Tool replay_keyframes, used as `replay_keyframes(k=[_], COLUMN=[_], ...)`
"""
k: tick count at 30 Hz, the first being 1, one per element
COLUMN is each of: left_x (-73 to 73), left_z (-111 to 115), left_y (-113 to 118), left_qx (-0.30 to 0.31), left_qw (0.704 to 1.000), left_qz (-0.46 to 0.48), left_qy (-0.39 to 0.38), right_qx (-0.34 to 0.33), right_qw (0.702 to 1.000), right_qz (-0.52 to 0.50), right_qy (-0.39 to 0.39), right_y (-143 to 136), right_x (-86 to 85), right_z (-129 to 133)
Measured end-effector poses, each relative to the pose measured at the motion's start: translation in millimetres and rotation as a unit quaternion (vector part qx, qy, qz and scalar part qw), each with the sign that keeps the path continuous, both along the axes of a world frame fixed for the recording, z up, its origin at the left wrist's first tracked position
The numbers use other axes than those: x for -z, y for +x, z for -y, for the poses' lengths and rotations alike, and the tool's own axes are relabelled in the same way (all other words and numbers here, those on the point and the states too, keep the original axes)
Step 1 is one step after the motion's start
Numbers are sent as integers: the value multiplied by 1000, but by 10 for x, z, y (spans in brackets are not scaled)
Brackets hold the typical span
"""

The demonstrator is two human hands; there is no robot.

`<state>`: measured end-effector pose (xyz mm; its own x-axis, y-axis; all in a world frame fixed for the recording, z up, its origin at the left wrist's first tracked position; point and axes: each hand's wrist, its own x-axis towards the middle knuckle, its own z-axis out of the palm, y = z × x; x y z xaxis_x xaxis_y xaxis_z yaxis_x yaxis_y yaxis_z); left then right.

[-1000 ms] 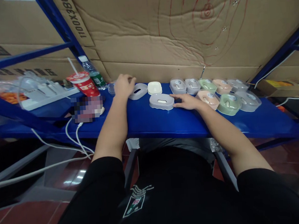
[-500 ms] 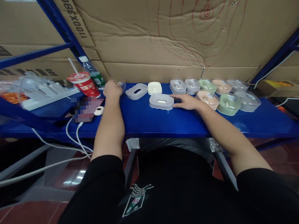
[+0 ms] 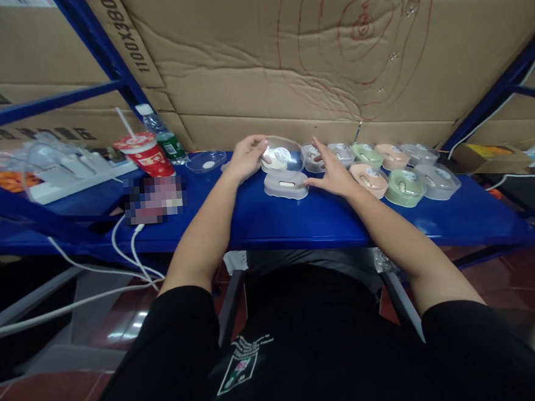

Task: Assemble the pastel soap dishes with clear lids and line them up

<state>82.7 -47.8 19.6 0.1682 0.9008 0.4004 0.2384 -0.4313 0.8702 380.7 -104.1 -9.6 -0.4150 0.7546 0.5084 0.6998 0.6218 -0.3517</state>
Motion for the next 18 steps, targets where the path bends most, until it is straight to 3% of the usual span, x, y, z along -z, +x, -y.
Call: replay_keyframes(k=[3, 7, 12, 15, 18], left_x=[34, 59, 116, 113, 82], left_z=[99, 131, 101, 109, 133], left_y=[118, 129, 128, 99, 51], left_qx=[63, 45, -25, -25, -10], left_qw=[994, 987, 978, 950, 930], left_qz=[6, -16, -187, -306, -359], left_qy=[-92, -155, -93, -63, -79], right_qx=[-39, -57, -50, -62, -79], right_qw=[999, 998, 998, 994, 990], right_qz=[15, 3, 4, 35, 60], right_qy=[14, -4, -44, -84, -98], right_y=[-25, -63, -108, -132, -150], right_x=[7, 46, 73, 83, 105], right_z=[0, -6, 20, 38, 35])
